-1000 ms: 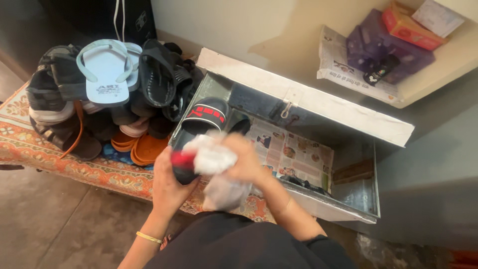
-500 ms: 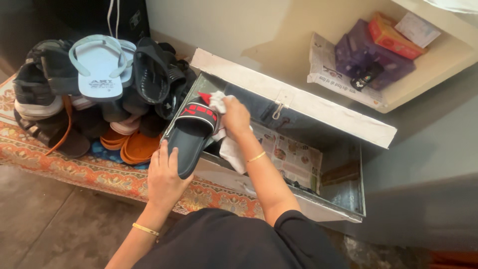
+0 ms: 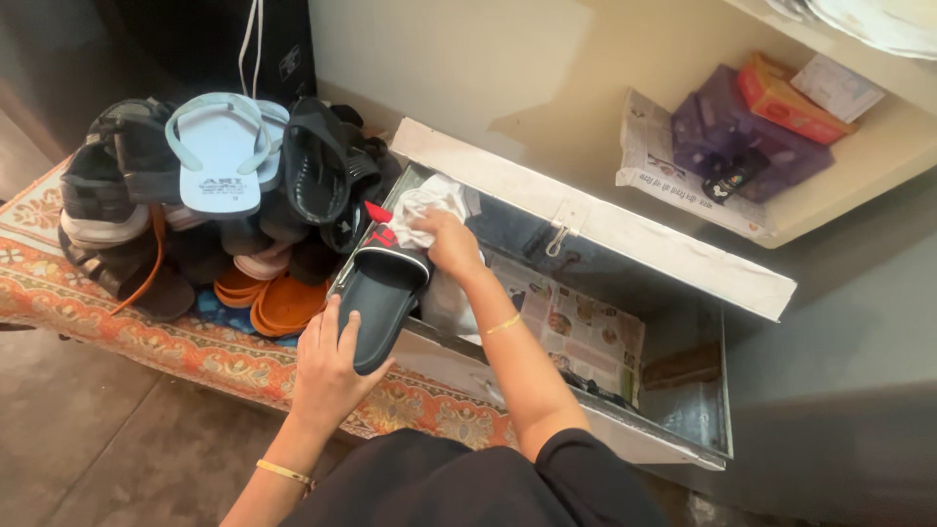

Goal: The person wipes several pairs of shoes and sandals with a white cloth, taking them from a metal shoe cabinet and placing them on a nearby bench. The person also ties the laces on a pair of sneakers.

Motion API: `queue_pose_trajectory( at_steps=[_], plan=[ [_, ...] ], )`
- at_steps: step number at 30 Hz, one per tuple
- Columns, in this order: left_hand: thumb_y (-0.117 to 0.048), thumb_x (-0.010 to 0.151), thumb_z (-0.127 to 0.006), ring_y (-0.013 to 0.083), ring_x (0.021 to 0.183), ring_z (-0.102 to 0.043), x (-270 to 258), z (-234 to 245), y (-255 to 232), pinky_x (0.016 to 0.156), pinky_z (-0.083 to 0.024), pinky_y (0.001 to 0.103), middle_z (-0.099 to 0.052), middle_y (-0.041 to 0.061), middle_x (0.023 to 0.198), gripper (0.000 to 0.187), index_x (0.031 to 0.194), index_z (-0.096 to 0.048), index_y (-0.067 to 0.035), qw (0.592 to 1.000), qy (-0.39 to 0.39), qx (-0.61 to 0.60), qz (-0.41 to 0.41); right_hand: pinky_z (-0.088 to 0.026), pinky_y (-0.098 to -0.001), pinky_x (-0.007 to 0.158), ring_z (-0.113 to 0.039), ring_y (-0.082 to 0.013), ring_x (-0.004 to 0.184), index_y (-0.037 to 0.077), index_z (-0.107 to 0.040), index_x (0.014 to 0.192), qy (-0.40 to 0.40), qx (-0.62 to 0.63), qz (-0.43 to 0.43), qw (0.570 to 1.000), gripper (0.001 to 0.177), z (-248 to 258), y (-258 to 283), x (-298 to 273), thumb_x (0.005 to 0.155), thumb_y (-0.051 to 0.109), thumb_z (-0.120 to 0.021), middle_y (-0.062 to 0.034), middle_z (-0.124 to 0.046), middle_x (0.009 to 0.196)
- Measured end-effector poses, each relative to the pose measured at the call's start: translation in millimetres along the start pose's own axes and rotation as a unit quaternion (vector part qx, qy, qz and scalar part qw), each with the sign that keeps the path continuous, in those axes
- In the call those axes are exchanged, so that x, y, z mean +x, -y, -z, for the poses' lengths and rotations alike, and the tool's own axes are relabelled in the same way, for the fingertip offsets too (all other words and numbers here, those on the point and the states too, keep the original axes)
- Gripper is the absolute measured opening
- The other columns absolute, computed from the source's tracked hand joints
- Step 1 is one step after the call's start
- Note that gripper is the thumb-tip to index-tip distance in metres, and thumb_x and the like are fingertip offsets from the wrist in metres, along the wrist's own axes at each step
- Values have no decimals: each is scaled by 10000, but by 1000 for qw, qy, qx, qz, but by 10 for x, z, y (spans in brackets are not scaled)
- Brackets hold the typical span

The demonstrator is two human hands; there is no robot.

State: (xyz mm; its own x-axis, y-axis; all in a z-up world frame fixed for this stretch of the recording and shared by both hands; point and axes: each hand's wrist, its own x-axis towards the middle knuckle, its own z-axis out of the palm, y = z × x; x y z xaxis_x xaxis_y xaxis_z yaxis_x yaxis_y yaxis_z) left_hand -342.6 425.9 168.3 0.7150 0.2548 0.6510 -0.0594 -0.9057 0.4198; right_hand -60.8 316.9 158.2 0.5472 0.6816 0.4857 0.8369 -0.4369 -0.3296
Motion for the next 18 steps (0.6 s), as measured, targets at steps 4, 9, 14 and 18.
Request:
queue_pose_trajectory(
  at_steps=[4, 9, 14, 18],
  plan=[
    [-341, 623, -902, 440, 1161, -549, -48, 20, -3, 982, -470, 526, -498, 299, 1424, 793, 1232, -609, 73, 1000, 4, 18, -6, -491, -441, 970, -579, -358, 1220, 172, -734, 1097, 11, -69, -68, 995, 475, -8, -69, -66, 676, -38, -666, -121, -684, 1291],
    [-332, 622, -901, 434, 1144, -549, -12, 50, -49, 974, -474, 520, -499, 299, 1425, 792, 1241, -615, 70, 999, 17, 27, 0, -522, -502, 900, -658, -390, 1083, 118, -684, 1158, 56, -129, -240, 961, 372, 185, -108, -11, 787, 98, -709, -176, -703, 1176],
    [-318, 574, -924, 438, 1206, -506, 8, 153, -44, 1021, -436, 517, -460, 277, 1446, 898, 1307, -552, 43, 997, 63, -36, 33, -545, -464, 904, -707, -384, 1039, 125, -715, 1196, 101, -9, -309, 946, 398, 885, -82, -182, 826, 273, -700, -207, -756, 1116],
    [-291, 527, -950, 462, 1248, -454, 40, 163, -8, 1060, -406, 521, -429, 260, 1443, 1089, 1425, -412, 9, 991, 73, -95, 53, -558, -437, 865, -720, -373, 992, 137, -636, 1327, 41, 206, -277, 938, 645, 1109, 239, -382, 683, 160, -671, -192, -761, 1112]
  ],
)
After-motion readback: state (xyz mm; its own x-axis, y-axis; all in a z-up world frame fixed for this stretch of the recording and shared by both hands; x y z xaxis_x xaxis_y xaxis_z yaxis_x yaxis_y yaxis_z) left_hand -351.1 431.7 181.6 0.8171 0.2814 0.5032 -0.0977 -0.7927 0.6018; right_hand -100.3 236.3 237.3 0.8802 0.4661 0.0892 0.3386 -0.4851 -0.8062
